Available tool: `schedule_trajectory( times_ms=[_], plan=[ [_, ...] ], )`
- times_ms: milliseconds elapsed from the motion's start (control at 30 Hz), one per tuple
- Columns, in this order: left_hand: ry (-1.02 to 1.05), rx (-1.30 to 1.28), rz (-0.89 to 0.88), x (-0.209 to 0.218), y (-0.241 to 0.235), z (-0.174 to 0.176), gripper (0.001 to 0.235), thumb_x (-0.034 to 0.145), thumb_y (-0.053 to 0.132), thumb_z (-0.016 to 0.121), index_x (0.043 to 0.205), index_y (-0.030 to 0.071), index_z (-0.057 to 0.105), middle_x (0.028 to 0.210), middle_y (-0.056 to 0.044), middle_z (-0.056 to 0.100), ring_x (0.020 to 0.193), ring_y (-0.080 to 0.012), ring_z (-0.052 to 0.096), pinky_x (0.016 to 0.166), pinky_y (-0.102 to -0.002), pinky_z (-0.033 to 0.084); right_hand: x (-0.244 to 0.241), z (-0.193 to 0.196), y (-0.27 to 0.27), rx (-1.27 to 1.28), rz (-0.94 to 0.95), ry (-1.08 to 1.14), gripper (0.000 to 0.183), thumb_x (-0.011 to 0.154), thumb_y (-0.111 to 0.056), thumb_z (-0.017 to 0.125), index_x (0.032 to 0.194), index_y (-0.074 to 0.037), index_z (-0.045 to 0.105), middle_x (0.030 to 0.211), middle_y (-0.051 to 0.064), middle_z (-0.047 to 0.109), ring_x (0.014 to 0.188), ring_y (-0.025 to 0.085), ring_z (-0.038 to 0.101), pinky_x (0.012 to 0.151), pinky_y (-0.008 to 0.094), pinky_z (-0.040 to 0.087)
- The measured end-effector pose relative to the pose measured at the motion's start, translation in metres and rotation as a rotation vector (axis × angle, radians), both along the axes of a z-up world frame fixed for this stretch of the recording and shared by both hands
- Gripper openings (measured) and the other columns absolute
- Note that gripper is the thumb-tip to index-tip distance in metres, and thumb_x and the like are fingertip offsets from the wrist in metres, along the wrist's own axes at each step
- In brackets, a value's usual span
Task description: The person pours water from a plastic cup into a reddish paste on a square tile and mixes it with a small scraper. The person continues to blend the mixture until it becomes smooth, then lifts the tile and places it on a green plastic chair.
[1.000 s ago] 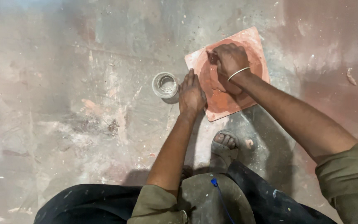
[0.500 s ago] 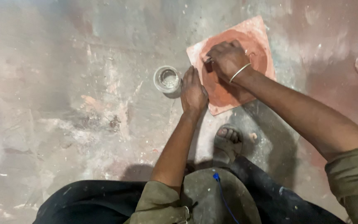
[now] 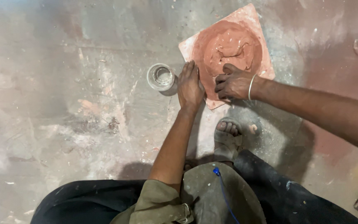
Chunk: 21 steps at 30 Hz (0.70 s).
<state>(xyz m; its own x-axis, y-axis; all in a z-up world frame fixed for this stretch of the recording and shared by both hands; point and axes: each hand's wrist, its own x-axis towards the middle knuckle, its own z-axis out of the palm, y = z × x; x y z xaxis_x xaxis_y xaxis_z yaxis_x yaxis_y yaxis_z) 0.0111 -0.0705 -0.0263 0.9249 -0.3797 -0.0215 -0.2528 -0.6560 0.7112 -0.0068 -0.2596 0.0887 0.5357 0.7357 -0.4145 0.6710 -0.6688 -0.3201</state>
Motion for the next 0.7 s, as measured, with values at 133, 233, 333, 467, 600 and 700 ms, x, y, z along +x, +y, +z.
schedule_trajectory(
  times_ms=[133, 233, 333, 467, 600, 700],
  plan=[
    [-0.019, 0.147, -0.093, 0.002, -0.004, 0.007, 0.048, 0.085, 0.011, 0.059, 0.131, 0.000, 0.062, 0.150, -0.015, 0.053, 0.145, -0.0324, 0.044, 0.117, -0.052, 0.034, 0.021, 0.015, -0.006, -0.252, 0.132, 0.040, 0.010, 0.081, -0.036, 0.070, 0.082, -0.028, 0.075, 0.100, -0.011, 0.070, 0.117, 0.013, 0.055, 0.114, 0.055, 0.027],
    [0.020, 0.292, -0.144, 0.003, -0.007, 0.019, 0.054, 0.081, 0.018, 0.063, 0.133, 0.002, 0.061, 0.151, -0.012, 0.052, 0.143, -0.0294, 0.044, 0.116, -0.057, 0.032, 0.037, 0.024, -0.010, -0.366, 0.165, -0.115, 0.014, 0.085, -0.035, 0.068, 0.078, -0.027, 0.075, 0.095, -0.013, 0.069, 0.115, 0.013, 0.057, 0.117, 0.053, 0.028],
    [0.057, 0.417, -0.196, 0.013, -0.012, 0.034, 0.051, 0.082, 0.021, 0.064, 0.130, 0.004, 0.061, 0.151, -0.011, 0.052, 0.143, -0.0275, 0.045, 0.115, -0.060, 0.033, 0.056, 0.032, -0.020, -0.339, 0.101, -0.277, 0.008, 0.072, -0.032, 0.071, 0.074, -0.026, 0.075, 0.089, -0.013, 0.070, 0.112, 0.012, 0.061, 0.113, 0.048, 0.036],
    [0.035, 0.462, -0.227, 0.015, -0.014, 0.044, 0.050, 0.083, 0.021, 0.064, 0.129, 0.003, 0.062, 0.150, -0.013, 0.052, 0.143, -0.0288, 0.045, 0.111, -0.064, 0.034, 0.065, 0.025, -0.035, -0.188, -0.176, -0.299, 0.007, 0.078, -0.030, 0.074, 0.080, -0.023, 0.075, 0.082, -0.006, 0.070, 0.098, 0.016, 0.067, 0.109, 0.046, 0.042],
    [-0.002, 0.452, -0.217, 0.016, -0.017, 0.044, 0.054, 0.077, 0.020, 0.065, 0.129, 0.002, 0.062, 0.148, -0.015, 0.050, 0.140, -0.0316, 0.045, 0.108, -0.067, 0.035, 0.078, 0.001, -0.048, -0.293, -0.359, -0.468, 0.013, 0.081, -0.025, 0.075, 0.092, -0.019, 0.075, 0.095, -0.001, 0.072, 0.096, 0.019, 0.068, 0.094, 0.039, 0.047],
    [-0.006, 0.455, -0.219, 0.017, -0.018, 0.042, 0.049, 0.080, 0.020, 0.065, 0.126, 0.002, 0.064, 0.146, -0.015, 0.051, 0.139, -0.0319, 0.047, 0.109, -0.069, 0.035, 0.082, -0.026, -0.063, -0.314, -0.544, -0.394, 0.028, 0.073, -0.031, 0.078, 0.092, -0.011, 0.075, 0.098, 0.009, 0.072, 0.093, 0.027, 0.069, 0.084, 0.043, 0.053]
  ],
)
